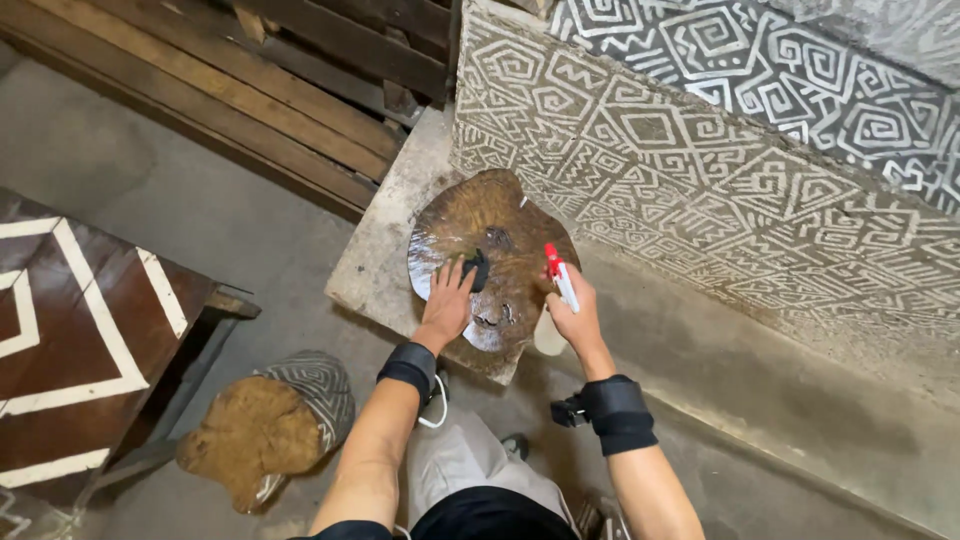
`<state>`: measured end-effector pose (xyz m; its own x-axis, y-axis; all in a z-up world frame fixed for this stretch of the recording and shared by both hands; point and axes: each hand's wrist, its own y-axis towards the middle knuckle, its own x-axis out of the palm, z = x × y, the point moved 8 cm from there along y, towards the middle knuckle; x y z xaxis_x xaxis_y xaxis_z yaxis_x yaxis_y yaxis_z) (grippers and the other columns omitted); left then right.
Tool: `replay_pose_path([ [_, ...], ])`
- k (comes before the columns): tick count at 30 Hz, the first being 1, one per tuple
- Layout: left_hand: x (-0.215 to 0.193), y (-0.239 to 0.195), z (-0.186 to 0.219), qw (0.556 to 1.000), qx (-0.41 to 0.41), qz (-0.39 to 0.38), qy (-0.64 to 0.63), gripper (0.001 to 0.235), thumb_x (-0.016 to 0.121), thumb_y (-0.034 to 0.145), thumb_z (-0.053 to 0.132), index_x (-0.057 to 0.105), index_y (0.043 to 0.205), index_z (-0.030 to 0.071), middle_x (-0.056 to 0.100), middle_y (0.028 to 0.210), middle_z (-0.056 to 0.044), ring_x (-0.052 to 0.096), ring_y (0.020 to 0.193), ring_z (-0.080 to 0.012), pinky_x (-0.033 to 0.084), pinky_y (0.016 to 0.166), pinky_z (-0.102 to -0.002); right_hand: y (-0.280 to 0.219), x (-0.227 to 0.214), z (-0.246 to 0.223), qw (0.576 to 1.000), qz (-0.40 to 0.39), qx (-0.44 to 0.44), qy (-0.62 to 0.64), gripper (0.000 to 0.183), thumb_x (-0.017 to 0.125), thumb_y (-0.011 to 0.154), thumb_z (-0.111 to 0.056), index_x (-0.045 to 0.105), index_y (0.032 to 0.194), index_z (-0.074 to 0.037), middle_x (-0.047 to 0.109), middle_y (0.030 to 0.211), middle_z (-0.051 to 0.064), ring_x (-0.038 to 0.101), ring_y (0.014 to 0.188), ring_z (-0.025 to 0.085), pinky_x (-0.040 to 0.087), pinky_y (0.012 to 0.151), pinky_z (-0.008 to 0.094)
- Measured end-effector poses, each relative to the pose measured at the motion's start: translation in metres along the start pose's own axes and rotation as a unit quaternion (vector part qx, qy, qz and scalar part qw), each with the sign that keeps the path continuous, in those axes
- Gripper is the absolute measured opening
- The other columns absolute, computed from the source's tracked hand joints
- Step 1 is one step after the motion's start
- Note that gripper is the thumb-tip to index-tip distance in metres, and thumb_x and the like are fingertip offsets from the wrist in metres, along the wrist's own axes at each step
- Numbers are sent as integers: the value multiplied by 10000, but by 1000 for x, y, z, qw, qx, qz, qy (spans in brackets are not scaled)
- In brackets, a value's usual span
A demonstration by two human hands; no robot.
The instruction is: The person sprays a liquid from a white bottle onto a round wooden stool and wipes it with a dark cloth. They then move to a rectangular wooden table with white geometric patterns and wipe its surface with the same cloth, continuing to spray and wipe across the tabletop.
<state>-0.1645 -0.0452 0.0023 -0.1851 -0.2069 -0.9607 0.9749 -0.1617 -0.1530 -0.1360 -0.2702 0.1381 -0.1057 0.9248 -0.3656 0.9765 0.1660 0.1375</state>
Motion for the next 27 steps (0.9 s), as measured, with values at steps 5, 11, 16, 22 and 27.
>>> replay_pose_path([
  [5, 12, -26, 33, 989, -10, 101, -110, 628, 605, 926, 146, 415, 1521, 83, 256, 1636, -198, 244, 1493, -428, 202, 1203, -591, -67, -23, 14, 991, -78, -2, -107, 385, 584, 738, -61, 667, 1113, -29, 689, 900, 175, 656, 820, 312, 529, 780, 385],
  [11, 19, -39, 53, 985, -25, 132, -104, 634, 616, 915, 157, 434, 1520, 108, 281, 1628, -189, 264, 1492, -432, 206, 1214, -598, -118, -47, 36, 988, -97, 30, -115, 337, 584, 731, -62, 663, 1058, -35, 691, 910, 180, 670, 834, 346, 534, 797, 400],
  [16, 23, -37, 57, 984, -22, 146, -95, 609, 613, 938, 195, 434, 1512, 95, 279, 1620, -208, 263, 1481, -448, 206, 1207, -615, -128, -64, 19, 993, -78, 25, -84, 358, 582, 723, -50, 663, 1072, -41, 692, 960, 165, 680, 886, 320, 535, 833, 384],
  [22, 20, 15, 49, 989, -16, 108, -99, 602, 601, 950, 229, 432, 1517, 116, 237, 1650, -204, 243, 1490, -450, 209, 1184, -636, -123, -68, 31, 995, -55, 41, -66, 436, 560, 710, -31, 663, 1133, -29, 729, 1034, 140, 707, 975, 290, 535, 896, 368],
  [27, 26, 65, 93, 992, 22, 85, -86, 592, 595, 976, 274, 424, 1515, 99, 244, 1634, -200, 233, 1495, -449, 202, 1179, -636, -113, -75, 27, 995, -19, 79, -62, 448, 544, 709, -13, 671, 1138, -26, 757, 1068, 119, 725, 1037, 279, 538, 935, 363],
])
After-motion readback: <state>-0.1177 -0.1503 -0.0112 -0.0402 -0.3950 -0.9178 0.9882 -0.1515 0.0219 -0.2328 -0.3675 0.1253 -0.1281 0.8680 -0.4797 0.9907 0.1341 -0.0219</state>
